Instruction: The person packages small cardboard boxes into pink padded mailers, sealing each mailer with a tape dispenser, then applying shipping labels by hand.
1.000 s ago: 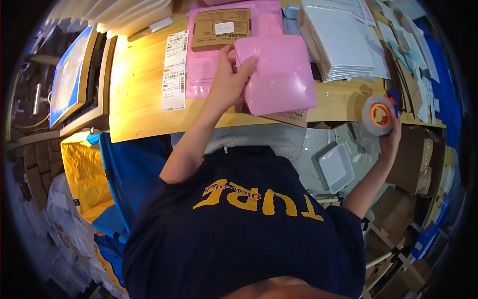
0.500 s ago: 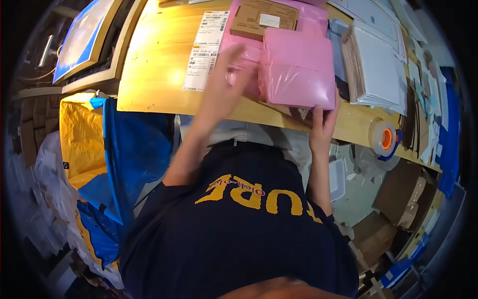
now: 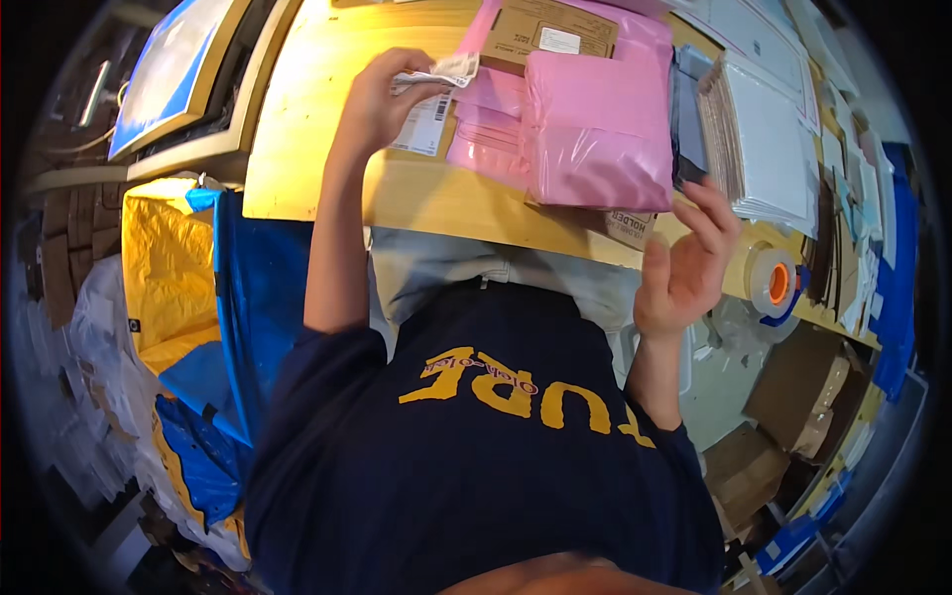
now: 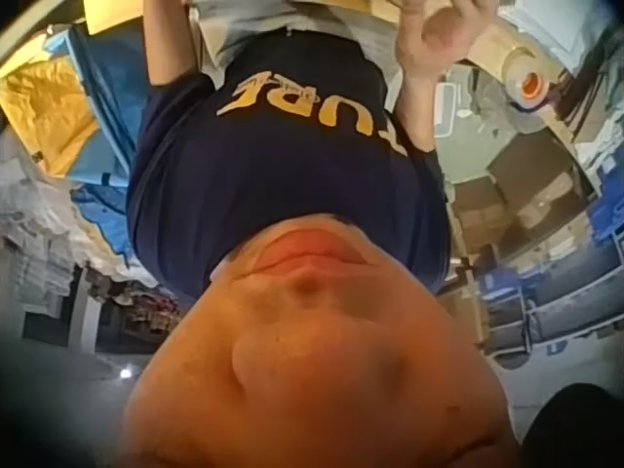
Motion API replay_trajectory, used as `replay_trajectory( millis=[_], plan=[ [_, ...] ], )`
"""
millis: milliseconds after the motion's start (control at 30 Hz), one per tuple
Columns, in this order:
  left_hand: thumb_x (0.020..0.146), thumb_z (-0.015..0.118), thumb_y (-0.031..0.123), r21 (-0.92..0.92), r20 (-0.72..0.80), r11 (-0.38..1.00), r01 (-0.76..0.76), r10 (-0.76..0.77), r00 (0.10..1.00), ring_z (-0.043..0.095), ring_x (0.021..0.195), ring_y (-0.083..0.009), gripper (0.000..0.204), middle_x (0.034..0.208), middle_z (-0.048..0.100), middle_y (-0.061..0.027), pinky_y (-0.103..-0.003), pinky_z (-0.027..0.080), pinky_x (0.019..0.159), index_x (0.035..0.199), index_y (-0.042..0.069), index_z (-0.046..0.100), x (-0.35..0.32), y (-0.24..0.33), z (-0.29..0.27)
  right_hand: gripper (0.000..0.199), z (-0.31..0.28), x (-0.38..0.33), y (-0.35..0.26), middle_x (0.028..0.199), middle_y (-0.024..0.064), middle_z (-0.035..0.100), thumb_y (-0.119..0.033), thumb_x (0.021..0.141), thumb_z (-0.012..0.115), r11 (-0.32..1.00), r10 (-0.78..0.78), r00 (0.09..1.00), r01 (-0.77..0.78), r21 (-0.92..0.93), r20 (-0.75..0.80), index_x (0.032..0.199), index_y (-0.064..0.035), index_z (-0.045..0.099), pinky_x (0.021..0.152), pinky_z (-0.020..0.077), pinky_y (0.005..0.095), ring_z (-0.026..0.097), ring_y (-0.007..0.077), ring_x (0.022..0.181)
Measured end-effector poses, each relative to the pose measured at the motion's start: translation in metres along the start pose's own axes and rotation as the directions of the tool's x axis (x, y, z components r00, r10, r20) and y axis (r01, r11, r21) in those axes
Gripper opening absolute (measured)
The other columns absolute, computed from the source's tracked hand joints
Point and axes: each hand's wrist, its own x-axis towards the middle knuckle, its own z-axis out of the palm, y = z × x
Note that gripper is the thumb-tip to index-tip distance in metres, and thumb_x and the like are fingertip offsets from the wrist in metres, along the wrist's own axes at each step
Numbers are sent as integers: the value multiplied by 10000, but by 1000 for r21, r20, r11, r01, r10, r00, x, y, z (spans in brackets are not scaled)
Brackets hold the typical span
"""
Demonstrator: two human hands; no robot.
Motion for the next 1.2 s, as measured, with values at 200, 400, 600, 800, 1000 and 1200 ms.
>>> replay_trajectory(
  millis=[200, 400, 600, 800, 1000, 1200],
  plan=[
    [682, 885, -15, -387, 11, 920, 69, -71, 997, 656, 838, -180, 436, 1134, 669, -17, -299, 538, 762, 1058, 56, 676, -66, 152, 9, 361, 32, 34, -56, 1174, 112, 558, -143, 847, 764, 939, 197, 900, -287, 188, 389, 1170, -22, 657, 977, 426, 366, 512, 258, 1128],
    [657, 884, -76, -199, -48, 963, -180, 173, 984, 642, 841, -139, 540, 1094, 619, -69, -222, 527, 664, 1137, 18, 654, -94, 148, 43, 146, 36, 21, -39, 1037, 90, 600, 41, 835, 722, 738, 315, 805, -541, 404, 502, 968, 0, 679, 832, 442, 270, 551, 184, 907],
    [712, 910, 19, -494, 75, 853, 168, -151, 986, 474, 597, -95, 535, 928, 597, -20, -193, 425, 563, 1164, 41, 625, -102, 150, 55, 79, 15, 38, -30, 930, 56, 644, 22, 852, 736, 867, 319, 885, -417, 272, 340, 924, 7, 706, 743, 480, 261, 575, 166, 816],
    [784, 784, -67, -282, 205, 878, 388, -340, 918, 628, 807, -131, 476, 899, 636, -69, -196, 469, 635, 1232, -9, 634, -82, 154, 34, 29, -36, 77, -12, 927, 82, 656, 33, 903, 690, 849, 385, 923, -341, 405, -30, 885, 11, 689, 729, 478, 224, 571, 125, 771],
    [855, 777, 38, -364, -166, 920, -149, 93, 982, 445, 643, -87, 348, 674, 519, -3, -207, 396, 624, 1181, 10, 657, -67, 162, 57, 33, -20, 79, -12, 935, 94, 676, 42, 883, 709, 866, 131, 924, -283, 413, 358, 908, 28, 724, 673, 488, 218, 588, 126, 788],
    [863, 762, 52, -624, 224, 721, 301, -204, 953, 477, 670, -83, 210, 721, 580, -11, -208, 416, 650, 1055, 7, 689, -89, 167, 65, 86, -18, 78, -8, 949, 120, 697, 66, 862, 713, 916, 178, 922, -283, 285, 345, 937, 36, 742, 706, 483, 251, 603, 174, 849]
  ],
)
